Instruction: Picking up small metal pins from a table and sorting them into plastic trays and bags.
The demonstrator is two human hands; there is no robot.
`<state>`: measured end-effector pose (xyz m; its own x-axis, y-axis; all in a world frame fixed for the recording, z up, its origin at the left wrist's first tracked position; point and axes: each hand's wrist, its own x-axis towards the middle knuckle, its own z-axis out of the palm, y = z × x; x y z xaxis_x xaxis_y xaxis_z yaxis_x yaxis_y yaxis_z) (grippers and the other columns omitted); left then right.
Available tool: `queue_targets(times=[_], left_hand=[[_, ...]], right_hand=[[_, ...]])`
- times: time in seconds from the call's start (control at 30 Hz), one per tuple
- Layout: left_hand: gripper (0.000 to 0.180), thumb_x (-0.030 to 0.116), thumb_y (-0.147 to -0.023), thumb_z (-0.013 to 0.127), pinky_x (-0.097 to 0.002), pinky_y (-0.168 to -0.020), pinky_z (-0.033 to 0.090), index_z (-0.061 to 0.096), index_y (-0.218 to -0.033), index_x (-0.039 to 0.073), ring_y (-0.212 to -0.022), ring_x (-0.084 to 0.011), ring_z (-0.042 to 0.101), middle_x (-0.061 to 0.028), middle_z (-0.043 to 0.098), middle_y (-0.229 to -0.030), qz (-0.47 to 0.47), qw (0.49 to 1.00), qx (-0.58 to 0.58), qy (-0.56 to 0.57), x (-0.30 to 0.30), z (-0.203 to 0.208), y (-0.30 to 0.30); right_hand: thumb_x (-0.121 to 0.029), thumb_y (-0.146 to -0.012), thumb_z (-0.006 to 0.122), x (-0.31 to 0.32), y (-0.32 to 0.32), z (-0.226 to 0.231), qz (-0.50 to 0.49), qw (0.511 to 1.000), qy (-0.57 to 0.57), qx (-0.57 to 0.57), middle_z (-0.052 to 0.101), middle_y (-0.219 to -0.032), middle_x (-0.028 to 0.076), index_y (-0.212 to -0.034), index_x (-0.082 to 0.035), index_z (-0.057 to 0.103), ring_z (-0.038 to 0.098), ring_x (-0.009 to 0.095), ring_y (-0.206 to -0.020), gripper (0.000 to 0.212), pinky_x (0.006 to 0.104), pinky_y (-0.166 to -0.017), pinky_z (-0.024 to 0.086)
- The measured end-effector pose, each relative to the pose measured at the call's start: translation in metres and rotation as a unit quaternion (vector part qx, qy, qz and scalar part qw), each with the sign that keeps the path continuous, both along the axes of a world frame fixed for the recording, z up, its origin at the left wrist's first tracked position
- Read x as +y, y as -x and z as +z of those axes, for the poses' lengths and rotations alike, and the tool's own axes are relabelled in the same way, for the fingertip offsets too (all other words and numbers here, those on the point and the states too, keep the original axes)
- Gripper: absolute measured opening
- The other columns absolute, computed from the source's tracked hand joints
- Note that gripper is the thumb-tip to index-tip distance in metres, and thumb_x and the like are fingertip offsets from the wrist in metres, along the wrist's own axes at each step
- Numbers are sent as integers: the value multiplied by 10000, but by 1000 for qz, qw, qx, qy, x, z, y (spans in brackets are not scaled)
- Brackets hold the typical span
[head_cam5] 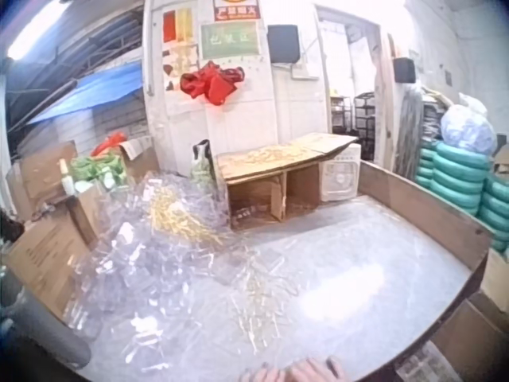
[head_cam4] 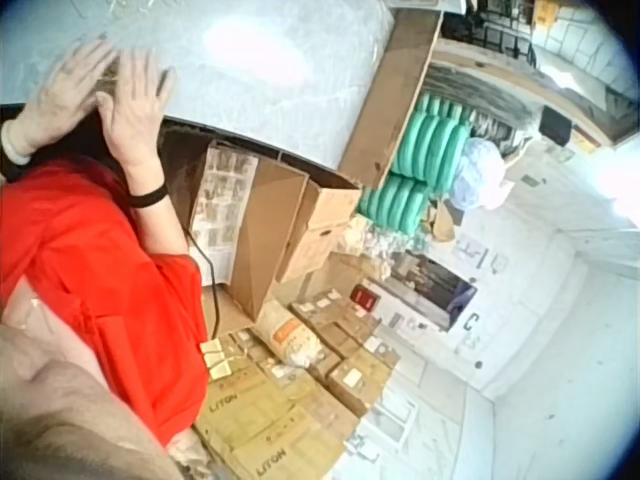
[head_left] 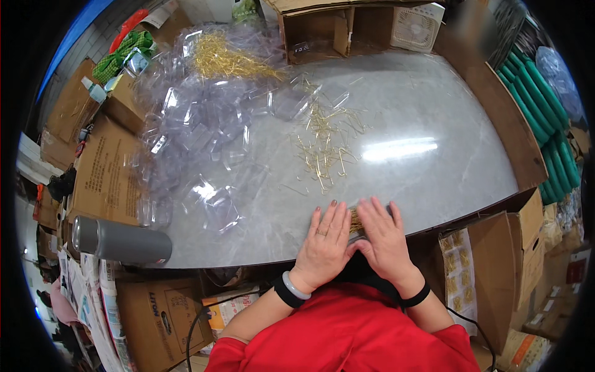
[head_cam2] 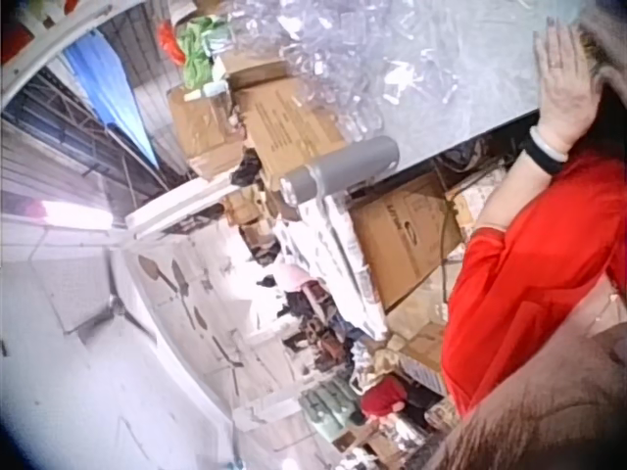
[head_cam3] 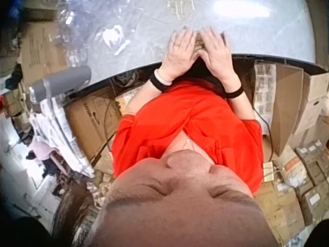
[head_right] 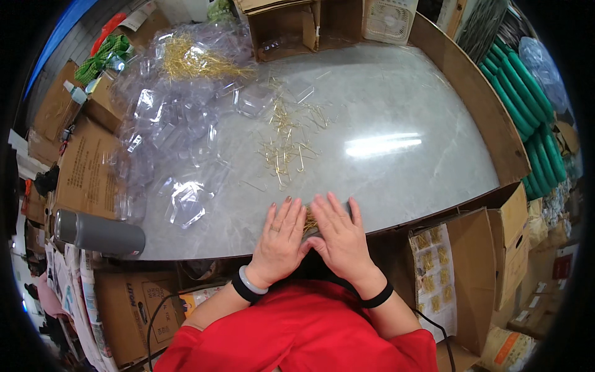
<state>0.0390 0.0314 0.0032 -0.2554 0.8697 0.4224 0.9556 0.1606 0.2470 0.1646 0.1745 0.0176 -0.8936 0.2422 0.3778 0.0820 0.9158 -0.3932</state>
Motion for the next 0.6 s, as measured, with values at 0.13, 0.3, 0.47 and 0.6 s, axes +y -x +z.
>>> queue_targets(times=[0.13,0.3,0.47,0.6], left_hand=[[729,282,-876,714,-542,-1194,296,438,-1456,-63,-1456,-396,364,-244,401,-1539,-25,1000,-5,19,0,0,7],[946,188,-817,744,-516,-1199,301,211,-1559,-59,-1460,-432,342,-262,328,-1577,-69,979,-183,-57,-7,5,12],[1019,73,-806,702,-445,-1199,309,59,-1589,-40,-1476,-419,338,-290,300,-1586,-127,928,-330,-116,-13,5,22],[983,48,-841,688,-427,-1167,361,57,-1590,-42,-1403,-411,460,-291,405,-1528,-76,900,-388,-186,-15,-7,17]], right_hand=[[-338,-944,651,1,-1,2,8,999,-11,-41,444,-1553,160,-1492,-33,449,381,368,-1457,659,572,-1201,212],[-379,-913,673,0,0,11,13,1000,-27,-2,397,-1585,134,-1481,-42,464,346,321,-1479,693,566,-1211,214],[-348,-884,710,1,7,3,30,992,-97,-71,425,-1559,140,-1440,-43,502,354,320,-1474,667,561,-1208,236],[-307,-870,734,11,3,2,-48,989,-121,-66,451,-1534,153,-1406,-28,523,366,335,-1465,640,563,-1201,252]])
